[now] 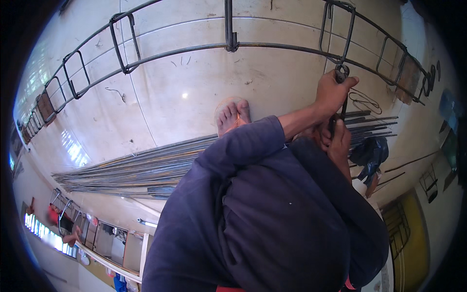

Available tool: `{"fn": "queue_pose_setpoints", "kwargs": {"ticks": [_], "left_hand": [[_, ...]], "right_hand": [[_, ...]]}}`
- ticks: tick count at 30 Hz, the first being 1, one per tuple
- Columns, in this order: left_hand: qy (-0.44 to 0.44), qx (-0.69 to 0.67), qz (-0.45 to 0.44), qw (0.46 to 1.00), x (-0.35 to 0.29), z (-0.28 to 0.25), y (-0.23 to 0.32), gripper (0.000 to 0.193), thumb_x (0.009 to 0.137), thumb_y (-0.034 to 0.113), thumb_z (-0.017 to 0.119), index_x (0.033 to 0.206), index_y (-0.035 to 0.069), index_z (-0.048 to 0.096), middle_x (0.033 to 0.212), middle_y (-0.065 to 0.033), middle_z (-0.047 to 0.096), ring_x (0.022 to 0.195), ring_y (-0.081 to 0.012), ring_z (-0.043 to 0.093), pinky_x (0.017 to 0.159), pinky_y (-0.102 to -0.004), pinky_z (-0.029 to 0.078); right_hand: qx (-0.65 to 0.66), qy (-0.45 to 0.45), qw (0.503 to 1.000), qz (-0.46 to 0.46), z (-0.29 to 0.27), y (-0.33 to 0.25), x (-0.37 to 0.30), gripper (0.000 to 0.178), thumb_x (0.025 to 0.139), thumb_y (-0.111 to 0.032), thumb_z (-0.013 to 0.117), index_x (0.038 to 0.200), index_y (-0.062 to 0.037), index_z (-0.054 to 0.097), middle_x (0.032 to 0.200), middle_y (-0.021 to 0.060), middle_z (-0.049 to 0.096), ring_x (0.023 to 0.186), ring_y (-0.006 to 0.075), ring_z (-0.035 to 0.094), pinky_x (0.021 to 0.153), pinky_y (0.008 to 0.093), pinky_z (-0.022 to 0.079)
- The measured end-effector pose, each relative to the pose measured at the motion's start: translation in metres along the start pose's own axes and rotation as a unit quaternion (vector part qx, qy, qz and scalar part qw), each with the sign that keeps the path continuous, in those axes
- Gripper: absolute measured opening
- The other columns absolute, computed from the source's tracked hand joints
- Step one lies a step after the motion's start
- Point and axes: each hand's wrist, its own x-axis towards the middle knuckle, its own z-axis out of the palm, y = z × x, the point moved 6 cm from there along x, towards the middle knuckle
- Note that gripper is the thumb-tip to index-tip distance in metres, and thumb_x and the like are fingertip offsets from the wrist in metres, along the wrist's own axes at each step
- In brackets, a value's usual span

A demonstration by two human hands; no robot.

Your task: The person sits on the floor and assembles a metal ladder-like frame by tying wire ties around the intersections of the metal rods using pliers. The person repeatedly wraps and twists the wire to secure the joints.

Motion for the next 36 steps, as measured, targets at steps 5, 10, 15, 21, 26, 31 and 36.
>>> {"fn": "queue_pose_setpoints", "kwargs": {"ticks": [5, 10, 15, 21, 26, 31, 36], "left_hand": [[-0.115, -0.069, -0.051, 0.990, 0.008, 0.012, -0.014, 0.037, 0.082, 0.035, 0.070, 0.087, 0.000, 0.060, 0.080, -0.0072, 0.060, 0.075, -0.0139, 0.055, 0.069, -0.0283, 0.045], [-0.223, -0.363, -0.122, 0.896, 0.001, 0.035, 0.001, 0.036, 0.087, 0.031, 0.067, 0.097, -0.002, 0.056, 0.090, -0.0108, 0.061, 0.088, -0.0226, 0.061, 0.090, -0.0341, 0.049], [-0.184, -0.429, -0.151, 0.871, -0.004, 0.047, -0.001, 0.027, 0.086, 0.024, 0.068, 0.088, 0.001, 0.054, 0.075, -0.0052, 0.055, 0.083, -0.0234, 0.063, 0.084, -0.0350, 0.051], [-0.078, -0.296, -0.123, 0.944, 0.006, 0.036, -0.008, 0.019, 0.080, 0.013, 0.069, 0.078, 0.004, 0.052, 0.063, -0.0024, 0.046, 0.062, -0.0194, 0.059, 0.065, -0.0315, 0.053], [-0.027, -0.313, -0.114, 0.942, 0.008, 0.040, -0.006, 0.017, 0.079, 0.009, 0.067, 0.073, 0.001, 0.052, 0.063, -0.0035, 0.045, 0.050, -0.0165, 0.048, 0.063, -0.0316, 0.054], [0.040, -0.294, -0.111, 0.949, 0.002, 0.042, 0.004, 0.014, 0.077, 0.005, 0.064, 0.073, -0.001, 0.052, 0.065, -0.0046, 0.047, 0.049, -0.0155, 0.046, 0.063, -0.0328, 0.054], [0.082, -0.231, -0.109, 0.963, 0.004, 0.036, 0.003, 0.015, 0.077, 0.006, 0.065, 0.072, -0.002, 0.053, 0.066, -0.0051, 0.047, 0.055, -0.0153, 0.049, 0.063, -0.0334, 0.054]], "right_hand": [[0.135, -0.055, 0.979, 0.141, -0.003, -0.010, -0.014, 0.042, 0.101, -0.042, 0.028, 0.111, -0.0072, 0.050, 0.064, -0.0035, 0.035, 0.046, 0.0044, 0.031, 0.038, 0.0189, 0.025], [0.337, -0.167, 0.897, 0.233, -0.014, -0.028, -0.021, 0.044, 0.100, -0.049, 0.030, 0.117, -0.0134, 0.050, 0.062, -0.0053, 0.028, 0.043, 0.0020, 0.023, 0.033, 0.0153, 0.019], [0.390, -0.240, 0.855, 0.243, -0.024, -0.022, -0.015, 0.047, 0.099, -0.050, 0.030, 0.112, -0.0103, 0.051, 0.061, -0.0050, 0.026, 0.041, 0.0019, 0.020, 0.030, 0.0154, 0.016], [0.147, -0.112, 0.967, 0.178, -0.032, -0.030, -0.015, 0.049, 0.098, -0.051, 0.036, 0.105, -0.0059, 0.053, 0.059, -0.0008, 0.040, 0.040, 0.0077, 0.036, 0.034, 0.0218, 0.031], [-0.352, 0.096, 0.923, -0.126, -0.042, -0.066, -0.030, 0.040, 0.095, -0.031, 0.050, 0.119, 0.0012, 0.050, 0.073, 0.0146, 0.058, 0.064, 0.0280, 0.060, 0.060, 0.0375, 0.047], [-0.588, 0.199, 0.758, -0.199, -0.030, -0.083, -0.043, 0.038, 0.095, -0.023, 0.051, 0.123, 0.0026, 0.051, 0.087, 0.0216, 0.063, 0.076, 0.0407, 0.064, 0.067, 0.0459, 0.049], [-0.541, 0.156, 0.798, -0.218, -0.038, -0.061, -0.029, 0.035, 0.095, -0.021, 0.050, 0.121, 0.0021, 0.052, 0.082, 0.0222, 0.062, 0.077, 0.0443, 0.063, 0.063, 0.0478, 0.050]]}}
